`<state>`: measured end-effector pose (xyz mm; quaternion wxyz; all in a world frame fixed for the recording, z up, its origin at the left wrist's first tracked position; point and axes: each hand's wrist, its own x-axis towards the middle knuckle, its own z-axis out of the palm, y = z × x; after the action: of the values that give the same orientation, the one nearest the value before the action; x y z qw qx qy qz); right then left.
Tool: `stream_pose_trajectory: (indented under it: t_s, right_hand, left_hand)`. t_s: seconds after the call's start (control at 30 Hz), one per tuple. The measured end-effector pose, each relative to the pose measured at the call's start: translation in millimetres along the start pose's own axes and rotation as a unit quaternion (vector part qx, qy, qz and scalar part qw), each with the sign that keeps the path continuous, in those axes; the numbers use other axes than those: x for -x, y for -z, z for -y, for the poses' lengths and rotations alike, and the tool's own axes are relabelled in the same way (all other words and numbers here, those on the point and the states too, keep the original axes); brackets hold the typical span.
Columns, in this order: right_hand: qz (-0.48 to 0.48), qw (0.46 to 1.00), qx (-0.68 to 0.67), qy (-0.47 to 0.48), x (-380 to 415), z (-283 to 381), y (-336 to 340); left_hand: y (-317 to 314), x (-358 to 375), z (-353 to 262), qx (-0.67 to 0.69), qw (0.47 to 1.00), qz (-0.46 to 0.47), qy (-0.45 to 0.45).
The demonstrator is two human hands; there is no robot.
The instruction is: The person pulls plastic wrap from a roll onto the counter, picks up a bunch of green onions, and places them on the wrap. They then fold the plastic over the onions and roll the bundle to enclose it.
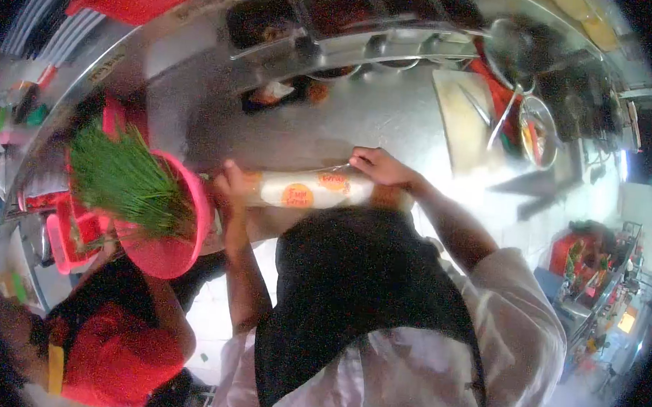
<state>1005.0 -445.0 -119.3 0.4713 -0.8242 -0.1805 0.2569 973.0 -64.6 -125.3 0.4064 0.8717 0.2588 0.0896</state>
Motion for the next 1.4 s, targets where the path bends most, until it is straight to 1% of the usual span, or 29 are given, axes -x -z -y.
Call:
stream_pose_trajectory:
  t_s: [0.03, 0.07, 0.1, 0.17, 0.2, 0.23, 0.27, 0.33, 0.37, 0.43, 0.53, 0.6, 0.67, 0.73, 0.8, 0.87, 0.9, 0.97, 1.03, 1.07, 1.13, 1.17, 1.2, 1.23, 1.27, 1.3, 1.33, 1.37, 1.4]
  right_hand:
    - [-0.020, 0.999, 0.038, 0.023, -3.3, -7.4, -1.5]
    - [-0.022, 0.999, 0.037, 0.021, -4.2, -5.2, 1.3]
    - [0.009, 0.998, 0.055, 0.016, -4.8, 0.2, 5.9]
    - [0.042, 0.996, 0.074, 0.012, -5.8, 2.6, 11.4]
    - [0.089, 0.993, 0.071, -0.007, -4.9, 1.0, 14.0]
    - [0.137, 0.988, 0.069, -0.024, -4.8, -1.0, 17.2]
    - [0.139, 0.988, 0.069, -0.023, -2.3, -8.4, 19.9]
    - [0.187, 0.981, -0.058, 0.014, 5.4, -27.5, 22.8]
    - [0.188, 0.980, -0.058, 0.014, 12.0, -27.1, 18.4]
    - [-0.026, 0.997, -0.044, -0.051, 29.2, -21.5, 6.6]
    - [-0.001, 0.998, -0.018, -0.058, 26.7, 0.7, 11.4]
    - [-0.022, 0.997, 0.014, -0.073, 22.3, 9.9, 8.0]
    - [-0.043, 0.994, 0.045, -0.089, 19.8, 4.0, 7.0]
    - [-0.018, 0.999, 0.028, -0.043, 12.0, -16.5, 7.5]
    - [-0.019, 0.999, 0.025, -0.043, 15.7, -1.7, 15.8]
    - [-0.017, 0.999, 0.020, -0.044, 14.4, 1.4, 17.1]
    - [-0.020, 0.998, 0.036, -0.047, 11.8, -2.6, 15.0]
    - [-0.024, 0.997, 0.051, -0.052, 13.0, -0.8, 13.7]
    - [0.003, 0.991, 0.104, -0.090, 18.0, 11.3, 19.8]
    - [0.003, 0.990, 0.106, -0.088, 19.6, 10.0, 24.2]
    - [0.154, 0.967, 0.197, -0.057, 28.5, 3.0, 35.3]
    - [0.153, 0.967, 0.197, -0.058, 35.7, -0.7, 37.2]
    - [0.106, 0.987, 0.124, -0.010, 44.9, -4.1, 37.1]
    - [0.056, 0.996, 0.051, 0.037, 52.1, -7.1, 34.3]
    - [0.014, 0.997, 0.041, 0.062, 54.6, -9.0, 29.2]
    - [0.002, 0.999, 0.039, -0.009, 53.0, -7.3, 19.5]
    - [-0.013, 0.995, 0.043, -0.085, 51.1, -6.5, 11.4]
    - [-0.042, 0.997, -0.062, -0.019, 51.4, -24.1, 2.2]
    - [-0.018, 0.993, 0.051, -0.108, 52.1, 25.9, 15.4]
  left_hand:
    - [-3.2, -3.9, 5.7, 0.000, 1.000, 0.003, 0.000]
    - [-7.5, -11.8, 19.7, -0.023, 0.999, 0.006, -0.039]
    - [-9.2, -16.4, 22.8, -0.045, 0.996, 0.008, -0.079]
    - [-11.5, -21.5, 22.6, -0.013, 0.997, 0.018, -0.070]
    - [-9.8, -22.8, 20.2, 0.018, 0.998, 0.026, -0.062]
    - [-7.1, -21.3, 18.9, 0.018, 0.998, 0.024, -0.061]
    - [-2.8, -16.5, 14.6, -0.005, 0.998, 0.037, -0.057]
    - [1.7, -11.0, 9.8, -0.029, 0.997, 0.050, -0.050]
    - [2.5, -9.8, 8.1, -0.018, 0.998, 0.047, -0.041]
    - [0.7, -9.1, 7.5, -0.007, 0.998, 0.045, -0.031]
    - [1.3, -5.8, -5.6, 0.021, 0.997, 0.010, -0.076]
    - [15.2, 2.0, -40.5, 0.060, 0.995, 0.083, 0.015]
    - [10.8, -6.3, -30.2, 0.044, 0.995, 0.092, -0.006]
    - [9.3, -11.1, -27.6, 0.028, 0.994, 0.099, -0.026]
    - [8.8, -14.8, -29.3, 0.014, 0.993, 0.113, -0.016]
    - [-3.7, -26.0, -2.2, -0.010, 0.996, 0.089, -0.028]
    - [-5.7, -28.2, 0.7, -0.036, 0.996, 0.066, -0.040]
    - [-4.2, -25.3, 0.3, -0.028, 0.996, 0.073, -0.035]
    - [-2.6, -21.6, -2.8, -0.019, 0.996, 0.079, -0.031]
    - [-3.6, -20.0, -3.4, -0.004, 0.997, 0.059, -0.052]
    - [-2.2, -16.4, -3.0, 0.010, 0.997, 0.039, -0.073]
    - [5.4, -8.8, -17.0, -0.006, 0.997, 0.047, -0.055]
    - [9.9, -4.4, -25.2, -0.021, 0.997, 0.057, -0.038]
    - [5.9, -6.2, -15.6, -0.021, 0.997, 0.059, -0.040]
    - [-1.2, -11.8, 1.8, -0.041, 0.996, 0.035, -0.066]
    - [-2.7, -16.5, 8.1, -0.058, 0.994, 0.012, -0.091]
    - [-2.2, -23.4, 14.2, -0.104, 0.993, 0.034, -0.046]
    - [-4.3, -26.3, 11.8, -0.142, 0.988, 0.066, -0.002]
    - [-6.6, -29.4, 15.0, -0.105, 0.990, 0.092, 0.013]
